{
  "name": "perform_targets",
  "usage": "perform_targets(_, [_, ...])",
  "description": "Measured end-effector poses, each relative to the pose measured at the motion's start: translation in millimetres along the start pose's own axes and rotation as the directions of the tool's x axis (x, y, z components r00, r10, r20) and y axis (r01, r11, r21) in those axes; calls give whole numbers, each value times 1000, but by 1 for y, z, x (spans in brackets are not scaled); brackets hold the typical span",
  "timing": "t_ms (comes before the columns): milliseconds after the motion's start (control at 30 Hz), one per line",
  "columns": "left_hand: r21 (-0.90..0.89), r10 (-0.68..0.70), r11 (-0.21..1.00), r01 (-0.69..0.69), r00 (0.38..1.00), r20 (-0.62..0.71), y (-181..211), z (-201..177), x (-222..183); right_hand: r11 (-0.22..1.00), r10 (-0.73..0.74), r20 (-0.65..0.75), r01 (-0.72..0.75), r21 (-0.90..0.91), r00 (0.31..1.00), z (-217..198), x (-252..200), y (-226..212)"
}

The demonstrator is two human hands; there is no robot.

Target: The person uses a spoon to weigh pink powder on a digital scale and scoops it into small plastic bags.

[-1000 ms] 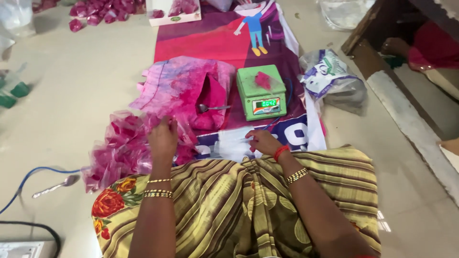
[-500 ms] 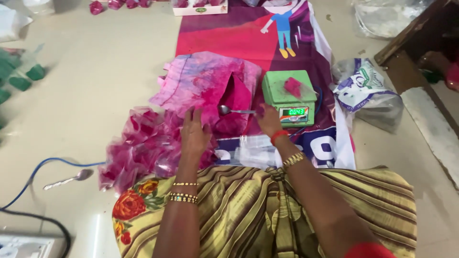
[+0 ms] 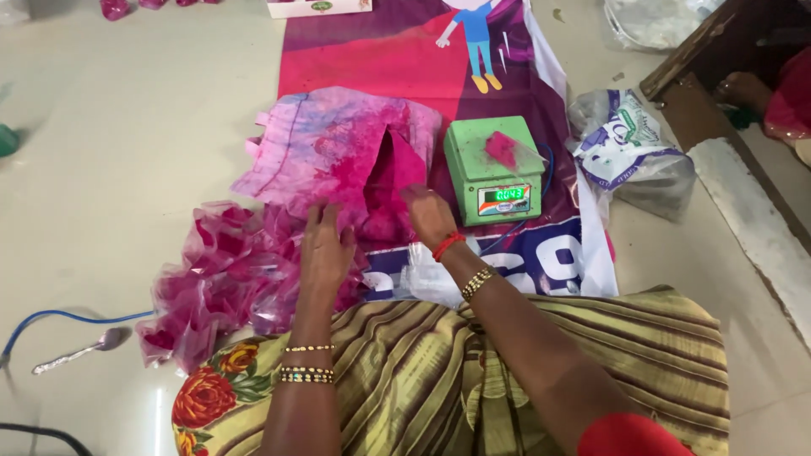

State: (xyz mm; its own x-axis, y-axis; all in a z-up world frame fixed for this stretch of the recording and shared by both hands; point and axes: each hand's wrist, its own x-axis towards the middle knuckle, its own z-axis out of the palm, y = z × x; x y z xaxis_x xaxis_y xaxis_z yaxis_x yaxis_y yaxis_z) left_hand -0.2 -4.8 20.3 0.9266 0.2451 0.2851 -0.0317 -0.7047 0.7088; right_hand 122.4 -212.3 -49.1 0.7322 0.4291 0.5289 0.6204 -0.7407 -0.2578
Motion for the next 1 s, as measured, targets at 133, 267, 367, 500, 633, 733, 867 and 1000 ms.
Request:
perform_targets(133, [9, 9, 1000, -10, 1000, 16, -5, 4, -3, 996, -88, -49, 87, -29, 995, -1, -15, 19])
perform_targets(267, [-17, 79, 997, -79, 997, -24, -9, 3, -7, 826, 409, -172, -283, 488, 896, -37, -42, 41])
perform_targets(367, [-32, 76, 997, -76, 997, -25, -13, 4, -8, 307, 722, 1, -322, 896, 692, -112, -75, 42])
perform_targets(500, [-28, 86, 996, -87, 996, -24, -11, 3, -11, 262, 821, -68, -270, 927, 567, -187, -132, 85])
perform_targets(633, [-31, 111, 993, -112, 993, -29, -7, 0, -14, 491, 790, -270, -304, 816, 551, -225, -137, 105])
perform_targets(733, [-48, 83, 995, -83, 997, -4, 0, -4, -18, 625, 730, -384, -327, 709, 564, -217, -130, 122])
perform_targets(867, [-49, 20, 999, -19, 1000, 23, -2, -9, -22, 695, 681, -413, -357, 624, 604, -184, -111, 139])
perform_targets(1000, [-51, -32, 998, 34, 999, 38, 4, -14, -23, 643, 713, -370, -343, 685, 596, -157, -93, 159])
